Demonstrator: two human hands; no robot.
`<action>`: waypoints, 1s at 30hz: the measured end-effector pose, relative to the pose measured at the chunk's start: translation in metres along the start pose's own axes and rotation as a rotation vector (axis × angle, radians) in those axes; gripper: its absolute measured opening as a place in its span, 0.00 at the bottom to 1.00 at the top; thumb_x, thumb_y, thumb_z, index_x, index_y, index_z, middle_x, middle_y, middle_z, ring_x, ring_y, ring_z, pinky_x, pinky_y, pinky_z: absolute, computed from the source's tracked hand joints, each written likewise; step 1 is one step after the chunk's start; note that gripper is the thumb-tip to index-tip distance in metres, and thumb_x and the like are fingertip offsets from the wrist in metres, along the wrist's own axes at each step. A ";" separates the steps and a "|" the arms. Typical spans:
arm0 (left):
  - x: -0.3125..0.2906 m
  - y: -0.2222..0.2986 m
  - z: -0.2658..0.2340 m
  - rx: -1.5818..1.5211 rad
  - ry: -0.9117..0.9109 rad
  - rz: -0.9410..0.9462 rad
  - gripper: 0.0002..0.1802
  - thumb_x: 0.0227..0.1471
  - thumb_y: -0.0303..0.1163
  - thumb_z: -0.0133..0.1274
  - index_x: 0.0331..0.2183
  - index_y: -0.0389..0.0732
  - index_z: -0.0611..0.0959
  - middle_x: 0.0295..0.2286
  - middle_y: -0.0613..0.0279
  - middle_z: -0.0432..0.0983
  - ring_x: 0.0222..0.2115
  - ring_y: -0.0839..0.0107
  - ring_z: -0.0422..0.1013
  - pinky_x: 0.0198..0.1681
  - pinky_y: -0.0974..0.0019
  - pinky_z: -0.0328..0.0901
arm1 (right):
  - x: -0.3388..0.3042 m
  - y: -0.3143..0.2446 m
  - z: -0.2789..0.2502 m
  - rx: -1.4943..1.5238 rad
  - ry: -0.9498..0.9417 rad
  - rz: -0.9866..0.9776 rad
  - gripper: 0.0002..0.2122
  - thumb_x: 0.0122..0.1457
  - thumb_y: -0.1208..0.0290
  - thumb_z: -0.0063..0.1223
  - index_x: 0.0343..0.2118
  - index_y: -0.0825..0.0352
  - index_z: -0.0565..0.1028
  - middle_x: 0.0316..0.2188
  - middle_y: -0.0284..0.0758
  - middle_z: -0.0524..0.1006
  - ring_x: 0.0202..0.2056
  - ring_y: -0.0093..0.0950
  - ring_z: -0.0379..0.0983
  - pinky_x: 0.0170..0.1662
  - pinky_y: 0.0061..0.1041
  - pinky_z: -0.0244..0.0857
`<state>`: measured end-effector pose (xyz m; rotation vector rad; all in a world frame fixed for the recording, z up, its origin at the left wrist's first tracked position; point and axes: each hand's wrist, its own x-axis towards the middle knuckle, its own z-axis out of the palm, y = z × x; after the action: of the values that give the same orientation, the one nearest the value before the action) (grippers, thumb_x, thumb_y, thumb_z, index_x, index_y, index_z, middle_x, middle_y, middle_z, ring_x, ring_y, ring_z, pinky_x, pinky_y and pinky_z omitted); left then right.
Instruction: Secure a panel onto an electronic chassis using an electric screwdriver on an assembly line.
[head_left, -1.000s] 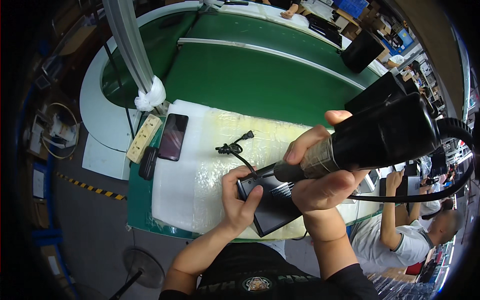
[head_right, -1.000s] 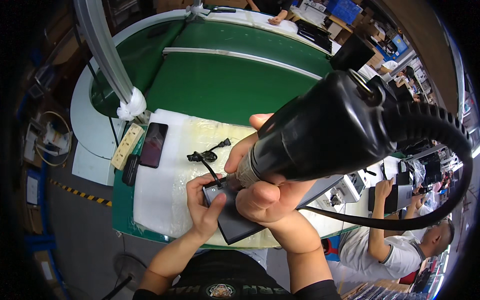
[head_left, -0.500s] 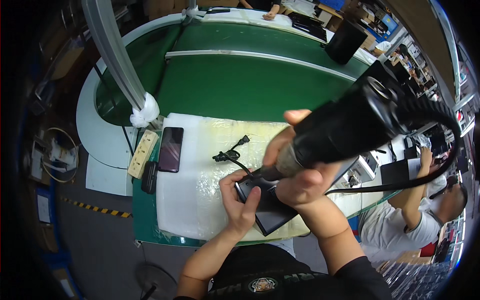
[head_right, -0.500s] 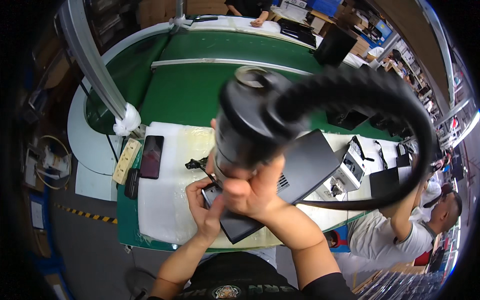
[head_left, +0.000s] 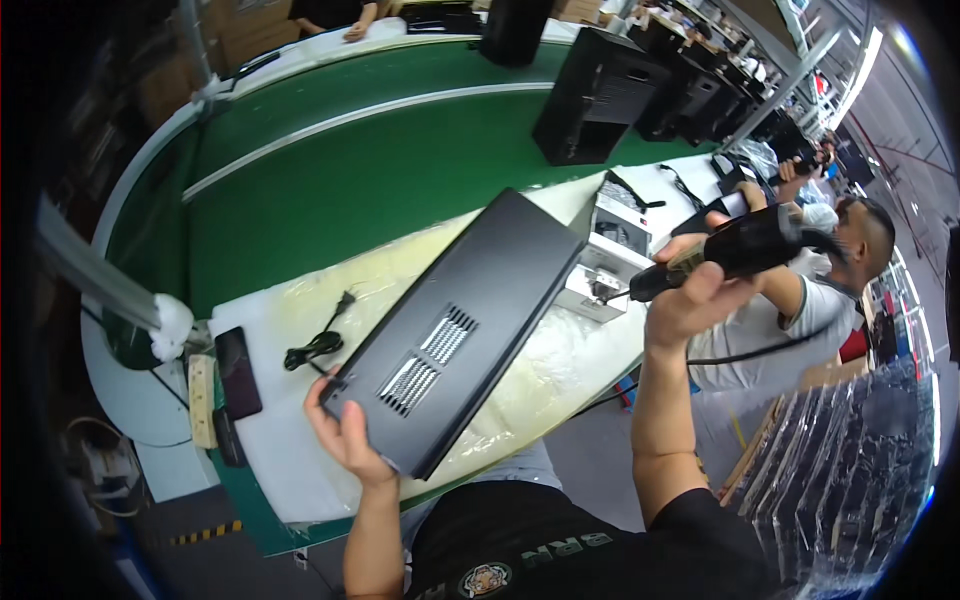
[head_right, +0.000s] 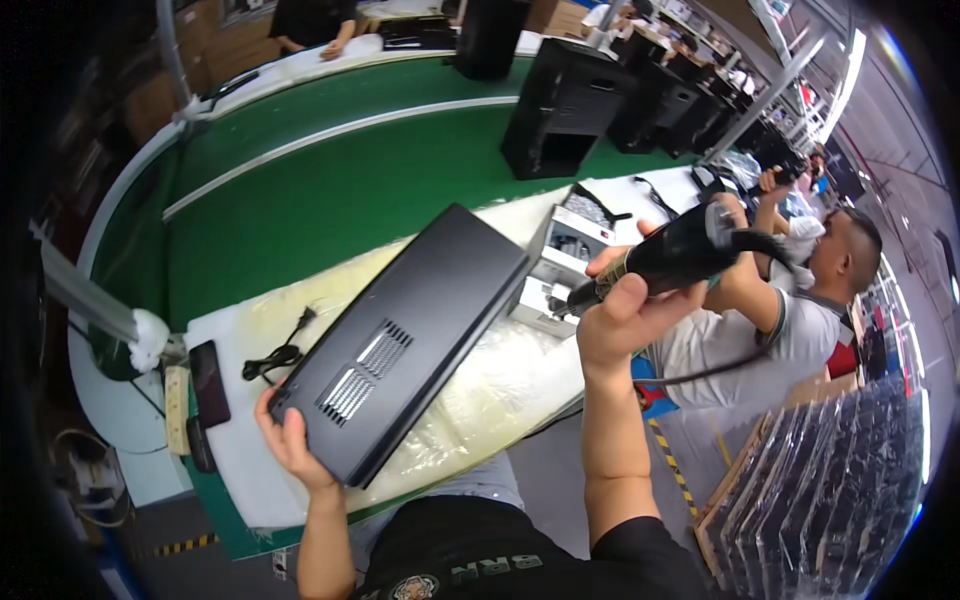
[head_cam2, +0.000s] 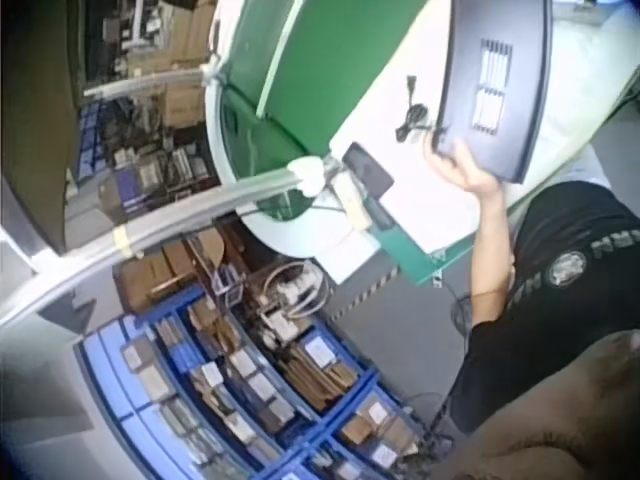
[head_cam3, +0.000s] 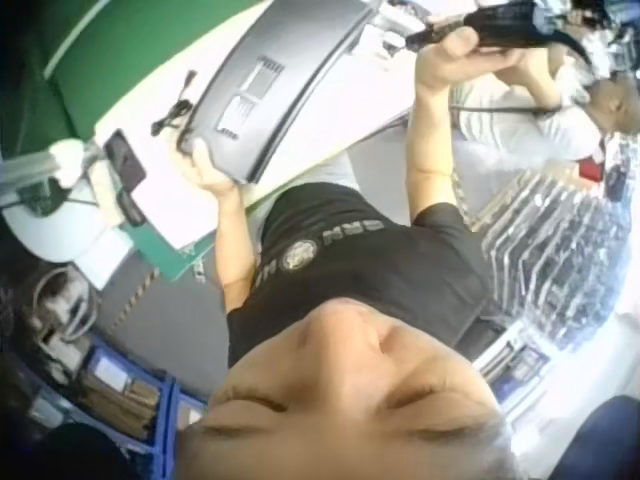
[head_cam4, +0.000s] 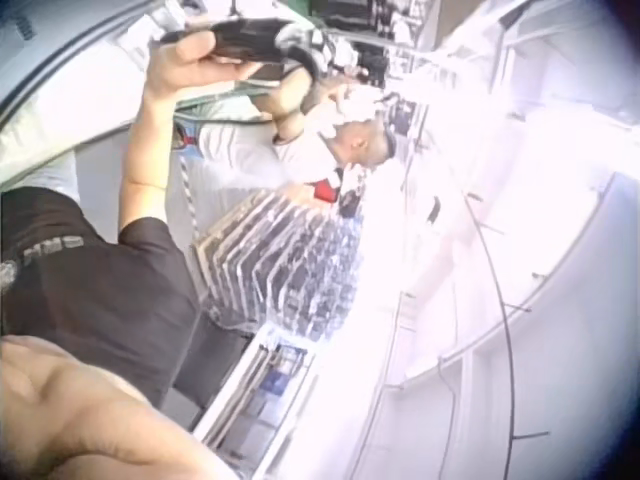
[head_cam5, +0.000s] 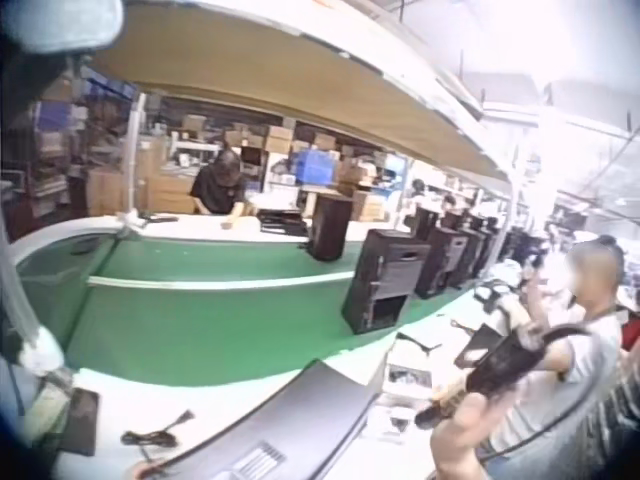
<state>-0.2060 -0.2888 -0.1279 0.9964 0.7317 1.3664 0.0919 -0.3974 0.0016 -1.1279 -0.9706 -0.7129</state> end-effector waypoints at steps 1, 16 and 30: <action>-0.001 -0.003 -0.001 0.008 -0.001 -0.010 0.24 0.55 0.29 0.45 0.52 0.30 0.67 0.48 0.48 0.69 0.47 0.63 0.66 0.55 0.62 0.59 | -0.011 0.023 -0.021 -0.041 0.051 0.024 0.30 0.64 0.60 0.47 0.59 0.71 0.48 0.48 0.48 0.69 0.22 0.26 0.71 0.25 0.23 0.68; 0.003 0.003 0.001 0.164 0.004 -0.003 0.25 0.54 0.32 0.44 0.52 0.29 0.67 0.46 0.47 0.70 0.45 0.63 0.69 0.49 0.65 0.65 | -0.065 0.050 -0.036 0.023 -0.036 0.373 0.25 0.66 0.64 0.43 0.61 0.68 0.51 0.51 0.44 0.68 0.26 0.22 0.69 0.28 0.23 0.68; 0.002 0.005 -0.001 -0.088 -0.013 -0.030 0.24 0.51 0.24 0.53 0.51 0.32 0.70 0.46 0.55 0.70 0.44 0.72 0.67 0.50 0.68 0.62 | -0.026 -0.150 0.171 0.548 -0.430 0.407 0.44 0.60 0.32 0.36 0.58 0.78 0.57 0.21 0.37 0.71 0.18 0.22 0.68 0.22 0.18 0.64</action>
<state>-0.2089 -0.2873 -0.1235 0.9204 0.6693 1.3535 -0.0945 -0.2786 0.0602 -0.9529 -1.1551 0.1387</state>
